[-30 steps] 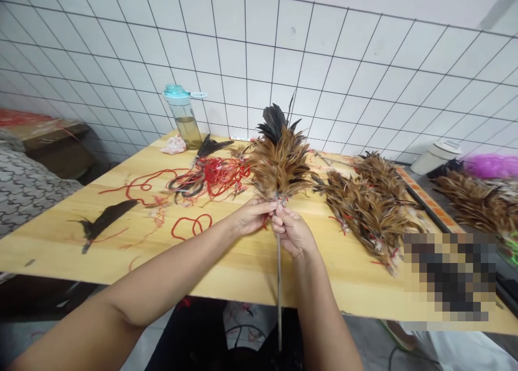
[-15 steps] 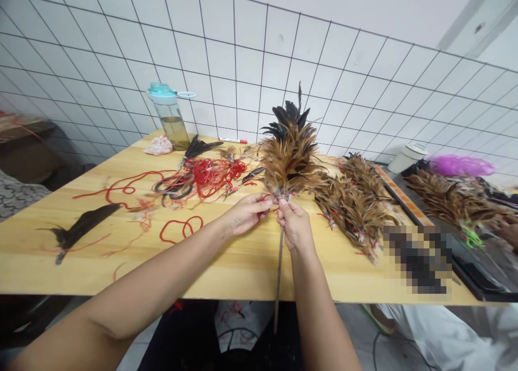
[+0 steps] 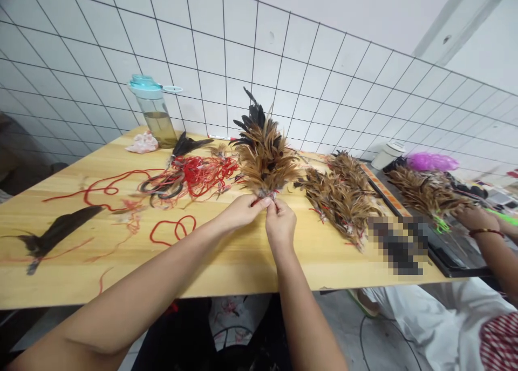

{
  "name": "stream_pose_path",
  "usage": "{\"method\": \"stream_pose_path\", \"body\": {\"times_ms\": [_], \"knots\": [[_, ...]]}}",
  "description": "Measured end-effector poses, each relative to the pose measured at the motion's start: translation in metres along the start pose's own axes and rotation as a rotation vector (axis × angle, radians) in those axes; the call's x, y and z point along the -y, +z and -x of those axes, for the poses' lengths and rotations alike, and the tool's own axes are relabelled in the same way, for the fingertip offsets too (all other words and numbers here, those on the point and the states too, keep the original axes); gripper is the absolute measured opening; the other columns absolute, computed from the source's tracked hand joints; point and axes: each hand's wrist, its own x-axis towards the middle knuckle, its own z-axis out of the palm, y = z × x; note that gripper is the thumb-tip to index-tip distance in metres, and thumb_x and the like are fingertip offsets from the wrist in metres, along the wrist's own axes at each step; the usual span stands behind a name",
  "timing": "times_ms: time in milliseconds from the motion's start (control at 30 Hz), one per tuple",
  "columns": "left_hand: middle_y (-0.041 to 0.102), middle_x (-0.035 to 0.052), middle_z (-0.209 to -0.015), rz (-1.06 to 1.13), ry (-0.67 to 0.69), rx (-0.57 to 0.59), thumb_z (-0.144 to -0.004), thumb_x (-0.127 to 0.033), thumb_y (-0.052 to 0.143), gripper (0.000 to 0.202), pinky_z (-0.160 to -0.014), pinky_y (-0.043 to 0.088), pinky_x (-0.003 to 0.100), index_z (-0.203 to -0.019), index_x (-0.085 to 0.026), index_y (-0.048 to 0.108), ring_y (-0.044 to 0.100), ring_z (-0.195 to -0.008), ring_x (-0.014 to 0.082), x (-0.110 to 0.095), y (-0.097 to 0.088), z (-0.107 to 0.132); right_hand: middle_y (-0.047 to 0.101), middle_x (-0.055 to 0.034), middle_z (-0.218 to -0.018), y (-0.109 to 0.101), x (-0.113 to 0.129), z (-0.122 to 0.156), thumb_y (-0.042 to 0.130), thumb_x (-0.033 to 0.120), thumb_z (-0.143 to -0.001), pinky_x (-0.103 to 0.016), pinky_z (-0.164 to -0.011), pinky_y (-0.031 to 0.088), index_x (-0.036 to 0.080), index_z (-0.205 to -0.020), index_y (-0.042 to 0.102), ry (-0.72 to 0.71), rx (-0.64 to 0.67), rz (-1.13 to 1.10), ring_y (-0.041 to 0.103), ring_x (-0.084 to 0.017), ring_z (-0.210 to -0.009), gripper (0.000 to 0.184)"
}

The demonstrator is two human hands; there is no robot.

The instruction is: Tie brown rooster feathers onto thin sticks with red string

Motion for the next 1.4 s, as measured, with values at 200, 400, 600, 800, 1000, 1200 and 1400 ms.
{"method": "stream_pose_path", "body": {"times_ms": [200, 400, 600, 800, 1000, 1200, 1400], "knots": [[0.052, -0.0004, -0.055, 0.141, -0.078, -0.035, -0.075, -0.054, 0.061, 0.042, -0.054, 0.028, 0.025, -0.061, -0.014, 0.061, 0.042, -0.056, 0.0129, 0.001, 0.006, 0.001, 0.07, -0.0097, -0.08, 0.007, 0.016, 0.01, 0.04, 0.031, -0.089, -0.03, -0.066, 0.038, 0.018, -0.09, 0.071, -0.052, -0.163, 0.36, 0.057, -0.021, -0.07, 0.034], [0.068, 0.0059, -0.076, 0.243, -0.106, -0.095, -0.077, -0.042, 0.062, 0.03, -0.067, 0.041, 0.026, -0.076, -0.013, 0.071, 0.058, -0.073, 0.0188, -0.003, 0.006, 0.002, 0.067, -0.0124, -0.076, 0.015, 0.025, 0.019, 0.038, 0.029, -0.092, -0.029, -0.059, 0.031, 0.016, -0.096, 0.071, -0.1, -0.211, 0.596, 0.052, -0.018, -0.063, 0.035], [0.07, 0.0057, -0.079, 0.384, -0.137, -0.065, -0.074, -0.036, 0.066, 0.026, -0.072, 0.044, 0.027, -0.082, -0.012, 0.072, 0.061, -0.077, 0.0189, 0.0, 0.011, 0.002, 0.068, -0.0131, -0.082, 0.011, 0.028, 0.023, 0.044, 0.026, -0.09, -0.029, -0.059, 0.031, 0.017, -0.105, 0.068, -0.018, -0.128, 0.644, 0.055, -0.02, -0.066, 0.03], [0.065, 0.0016, -0.066, 0.614, -0.154, -0.045, -0.07, -0.034, 0.07, 0.024, -0.064, 0.043, 0.023, -0.072, -0.011, 0.066, 0.055, -0.062, 0.0119, 0.0, 0.013, 0.0, 0.069, -0.0094, -0.094, -0.005, 0.024, 0.014, 0.059, 0.031, -0.08, -0.032, -0.073, 0.042, 0.02, -0.108, 0.064, -0.014, 0.119, 0.19, 0.06, -0.023, -0.084, 0.031], [0.065, 0.0024, -0.072, 0.679, -0.054, -0.046, -0.07, -0.04, 0.069, 0.031, -0.066, 0.044, 0.024, -0.079, -0.01, 0.066, 0.056, -0.067, 0.012, -0.001, 0.015, 0.003, 0.06, -0.002, -0.072, -0.026, 0.031, 0.01, 0.069, 0.043, -0.072, -0.027, -0.061, 0.039, 0.019, -0.084, 0.066, 0.107, 0.374, -0.362, 0.051, -0.016, -0.069, 0.027], [0.062, 0.0006, -0.068, 0.614, 0.024, 0.029, -0.072, -0.044, 0.069, 0.035, -0.06, 0.041, 0.022, -0.079, -0.01, 0.065, 0.053, -0.062, 0.01, 0.0, 0.012, 0.004, 0.059, -0.0021, -0.074, -0.033, 0.032, 0.01, 0.074, 0.05, -0.067, -0.023, -0.043, 0.016, 0.017, -0.084, 0.064, 0.244, 0.405, -0.522, 0.04, -0.008, -0.055, 0.038], [0.068, 0.0047, -0.082, 0.5, 0.037, 0.078, -0.073, -0.043, 0.068, 0.038, -0.071, 0.043, 0.025, -0.09, -0.009, 0.068, 0.057, -0.073, 0.0125, 0.004, 0.009, 0.0, 0.041, 0.0081, -0.05, -0.023, 0.024, 0.009, 0.078, 0.046, -0.063, -0.02, -0.042, 0.015, 0.017, -0.077, 0.056, 0.311, 0.387, -0.75, 0.026, -0.004, -0.045, 0.039]]}}
